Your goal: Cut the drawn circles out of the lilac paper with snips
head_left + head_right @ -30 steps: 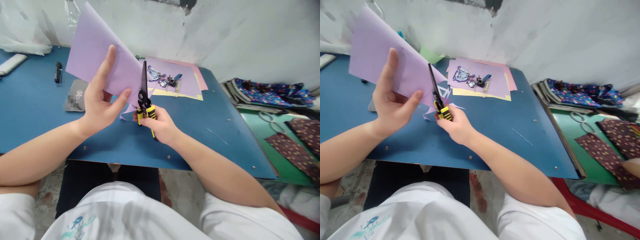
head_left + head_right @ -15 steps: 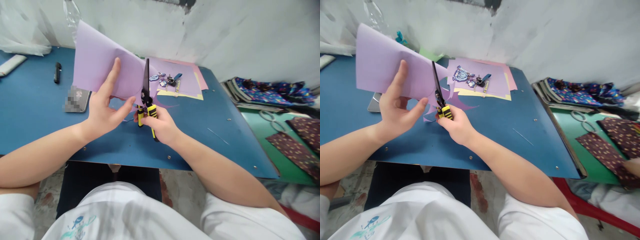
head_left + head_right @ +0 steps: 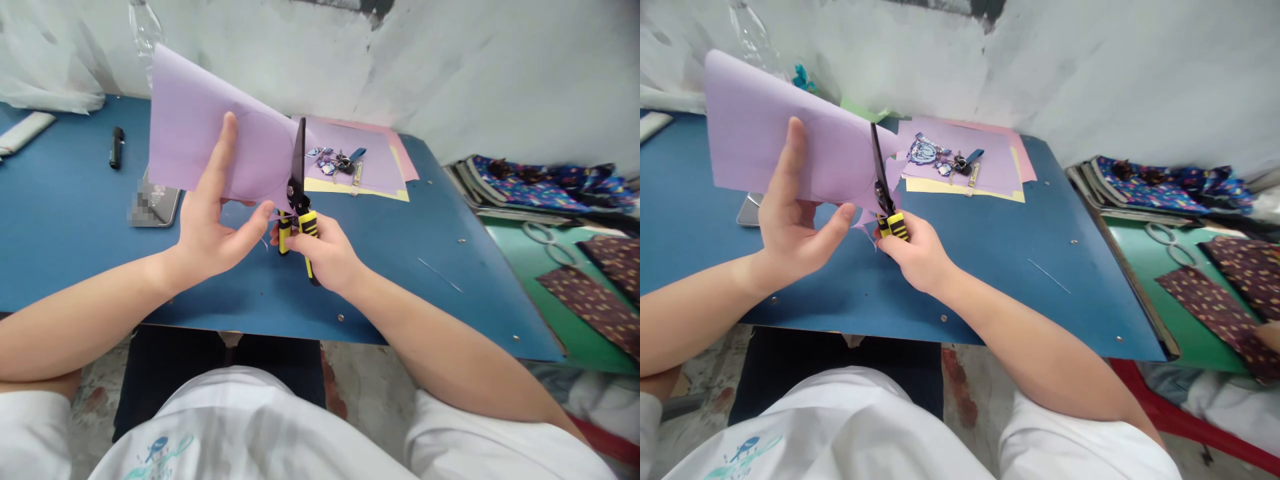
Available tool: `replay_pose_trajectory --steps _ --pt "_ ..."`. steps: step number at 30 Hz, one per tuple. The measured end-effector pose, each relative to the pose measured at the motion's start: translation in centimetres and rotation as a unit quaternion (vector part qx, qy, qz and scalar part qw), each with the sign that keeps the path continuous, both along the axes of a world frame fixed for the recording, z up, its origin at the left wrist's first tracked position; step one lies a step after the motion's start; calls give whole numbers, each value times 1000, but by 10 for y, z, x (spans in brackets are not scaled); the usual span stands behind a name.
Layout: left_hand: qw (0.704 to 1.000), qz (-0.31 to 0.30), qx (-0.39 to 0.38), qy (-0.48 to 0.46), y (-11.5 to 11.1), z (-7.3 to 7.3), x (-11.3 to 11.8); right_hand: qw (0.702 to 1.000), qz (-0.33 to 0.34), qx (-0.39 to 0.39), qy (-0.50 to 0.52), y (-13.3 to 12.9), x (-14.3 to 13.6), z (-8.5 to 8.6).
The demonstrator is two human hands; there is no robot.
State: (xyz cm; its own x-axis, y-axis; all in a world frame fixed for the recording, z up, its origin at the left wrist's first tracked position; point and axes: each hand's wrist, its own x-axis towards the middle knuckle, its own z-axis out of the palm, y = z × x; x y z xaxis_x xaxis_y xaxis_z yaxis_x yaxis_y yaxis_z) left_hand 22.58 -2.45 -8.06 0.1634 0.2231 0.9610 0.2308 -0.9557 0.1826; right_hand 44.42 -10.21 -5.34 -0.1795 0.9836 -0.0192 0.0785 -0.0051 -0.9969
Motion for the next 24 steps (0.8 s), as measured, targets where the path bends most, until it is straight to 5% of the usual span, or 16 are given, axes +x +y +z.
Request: replay_pose_trajectory --steps 6,11,17,24 --pt "988 84 -119 57 -30 17 -4 1000 4 -3 7 -1 0 -1" --pt "989 75 -117 51 -36 21 -4 1000 3 -8 18 -3 -1 1" --pt "994 19 -109 5 -13 7 -4 999 10 -23 30 -5 -2 2" --pt "994 65 -40 -75 15 -5 -5 1000 13 -23 16 -6 0 1"
